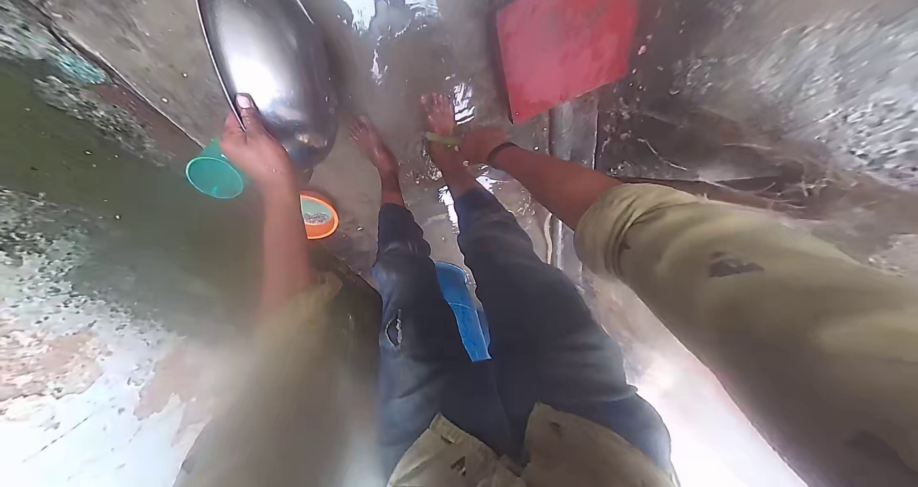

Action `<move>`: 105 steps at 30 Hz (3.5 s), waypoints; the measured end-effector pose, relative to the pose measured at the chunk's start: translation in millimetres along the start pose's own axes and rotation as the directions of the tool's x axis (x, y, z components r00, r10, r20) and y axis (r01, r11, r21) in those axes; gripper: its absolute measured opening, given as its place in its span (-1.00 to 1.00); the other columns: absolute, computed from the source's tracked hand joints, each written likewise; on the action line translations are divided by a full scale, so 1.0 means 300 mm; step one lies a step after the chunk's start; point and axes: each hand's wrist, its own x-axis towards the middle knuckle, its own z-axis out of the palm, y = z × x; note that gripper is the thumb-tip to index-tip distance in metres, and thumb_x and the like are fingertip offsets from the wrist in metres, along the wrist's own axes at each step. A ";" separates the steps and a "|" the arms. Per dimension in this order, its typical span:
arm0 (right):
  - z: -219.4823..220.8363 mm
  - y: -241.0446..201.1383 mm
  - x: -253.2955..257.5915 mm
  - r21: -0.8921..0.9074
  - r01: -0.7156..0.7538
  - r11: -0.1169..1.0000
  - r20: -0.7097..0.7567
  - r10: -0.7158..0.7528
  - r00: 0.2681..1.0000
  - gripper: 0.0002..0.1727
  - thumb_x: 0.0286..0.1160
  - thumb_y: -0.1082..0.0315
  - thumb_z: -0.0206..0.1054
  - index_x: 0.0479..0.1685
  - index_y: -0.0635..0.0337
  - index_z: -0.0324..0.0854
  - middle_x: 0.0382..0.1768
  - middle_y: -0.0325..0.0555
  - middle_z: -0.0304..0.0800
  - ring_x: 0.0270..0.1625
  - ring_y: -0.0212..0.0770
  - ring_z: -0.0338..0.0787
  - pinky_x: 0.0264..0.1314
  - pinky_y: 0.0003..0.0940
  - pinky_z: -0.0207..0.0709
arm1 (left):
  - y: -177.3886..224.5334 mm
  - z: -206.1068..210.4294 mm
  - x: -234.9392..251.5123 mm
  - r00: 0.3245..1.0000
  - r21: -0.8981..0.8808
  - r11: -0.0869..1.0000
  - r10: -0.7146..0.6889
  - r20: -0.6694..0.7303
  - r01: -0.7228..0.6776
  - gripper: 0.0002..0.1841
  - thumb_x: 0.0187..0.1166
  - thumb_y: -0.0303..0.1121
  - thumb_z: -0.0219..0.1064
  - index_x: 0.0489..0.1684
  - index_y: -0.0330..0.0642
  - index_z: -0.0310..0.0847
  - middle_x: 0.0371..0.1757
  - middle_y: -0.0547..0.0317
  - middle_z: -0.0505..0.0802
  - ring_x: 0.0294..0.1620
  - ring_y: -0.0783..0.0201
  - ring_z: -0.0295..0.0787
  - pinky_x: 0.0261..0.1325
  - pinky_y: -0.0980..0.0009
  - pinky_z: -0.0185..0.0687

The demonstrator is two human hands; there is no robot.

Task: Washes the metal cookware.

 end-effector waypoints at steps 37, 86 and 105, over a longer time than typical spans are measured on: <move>0.198 0.150 -0.015 0.028 -0.209 0.977 0.013 0.209 0.978 -0.52 0.60 0.02 0.27 0.01 0.35 0.77 0.20 0.37 0.78 0.35 0.40 0.72 0.21 0.57 0.48 | -0.082 -0.008 -0.047 0.993 0.042 0.999 0.007 0.118 -0.012 -0.56 0.82 -0.01 0.11 -0.29 -0.17 0.70 -0.42 0.35 0.71 -0.35 0.54 0.68 -0.09 0.39 0.64; -0.235 0.109 0.031 0.307 -0.050 0.950 -0.240 0.128 0.962 -0.45 0.73 0.02 0.15 0.40 0.31 0.62 0.39 0.36 0.68 0.51 0.36 0.61 0.49 0.44 0.40 | 0.034 -0.034 0.028 0.992 0.115 0.993 -0.007 0.127 -0.008 -0.54 0.81 -0.10 0.16 -0.38 -0.29 0.73 -0.55 0.05 0.71 -0.43 0.13 0.69 -0.19 0.00 0.57; -0.657 0.033 -0.255 0.312 0.252 0.916 -0.486 -0.074 0.871 -0.51 0.77 -0.03 0.10 0.35 0.10 0.70 0.25 0.22 0.79 0.40 0.24 0.72 0.47 0.35 0.46 | 0.228 -0.189 -0.075 0.999 0.013 0.999 -0.029 0.019 0.029 -0.54 0.80 -0.11 0.18 -0.36 -0.32 0.76 -0.50 0.04 0.76 -0.38 0.18 0.73 -0.12 0.03 0.63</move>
